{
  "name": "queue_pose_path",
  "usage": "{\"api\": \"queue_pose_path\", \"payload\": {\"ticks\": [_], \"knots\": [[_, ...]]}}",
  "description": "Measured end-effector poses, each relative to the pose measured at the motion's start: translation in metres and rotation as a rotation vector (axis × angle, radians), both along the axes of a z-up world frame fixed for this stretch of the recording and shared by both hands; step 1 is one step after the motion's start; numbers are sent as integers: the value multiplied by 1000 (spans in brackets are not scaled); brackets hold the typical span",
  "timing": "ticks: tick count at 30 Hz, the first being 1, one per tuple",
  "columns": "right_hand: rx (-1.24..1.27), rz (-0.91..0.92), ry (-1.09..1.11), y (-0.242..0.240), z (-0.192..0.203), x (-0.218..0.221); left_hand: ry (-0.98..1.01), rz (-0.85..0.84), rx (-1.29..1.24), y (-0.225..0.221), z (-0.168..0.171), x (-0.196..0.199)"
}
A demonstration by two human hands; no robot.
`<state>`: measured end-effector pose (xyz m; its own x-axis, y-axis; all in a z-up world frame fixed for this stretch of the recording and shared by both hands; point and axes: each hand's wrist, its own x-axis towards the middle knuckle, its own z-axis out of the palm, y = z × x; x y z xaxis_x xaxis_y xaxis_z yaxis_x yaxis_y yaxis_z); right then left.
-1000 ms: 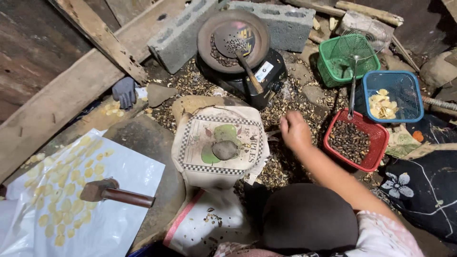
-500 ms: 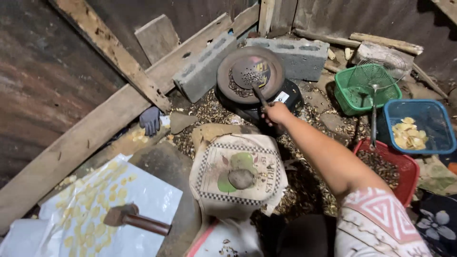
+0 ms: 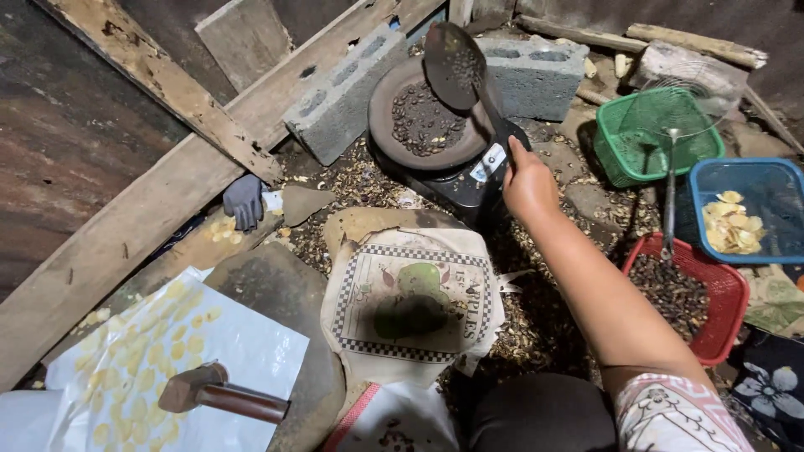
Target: Cracking nuts with a wooden mallet and stirring them in a roasting pan
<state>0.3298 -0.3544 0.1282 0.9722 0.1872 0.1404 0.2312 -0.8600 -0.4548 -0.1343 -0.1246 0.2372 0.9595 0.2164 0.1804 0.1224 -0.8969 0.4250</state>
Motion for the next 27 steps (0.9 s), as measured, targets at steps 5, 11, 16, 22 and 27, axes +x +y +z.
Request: {"api": "queue_pose_path", "payload": {"ticks": [5, 11, 16, 22, 27], "knots": [[-77, 83, -195, 9, 23, -21, 31, -120, 198, -5, 20, 81], [-432, 128, -407, -6, 8, -14, 146, -62, -62, 30, -95, 127], [-78, 53, -130, -2, 11, -15, 418, -11, -227, 69, -199, 114], [122, 9, -30, 3, 0, -21, 456, 7, -179, 73, -217, 124], [268, -103, 301, 1, -19, -3, 741, 278, -429, 47, -148, 155]]}}
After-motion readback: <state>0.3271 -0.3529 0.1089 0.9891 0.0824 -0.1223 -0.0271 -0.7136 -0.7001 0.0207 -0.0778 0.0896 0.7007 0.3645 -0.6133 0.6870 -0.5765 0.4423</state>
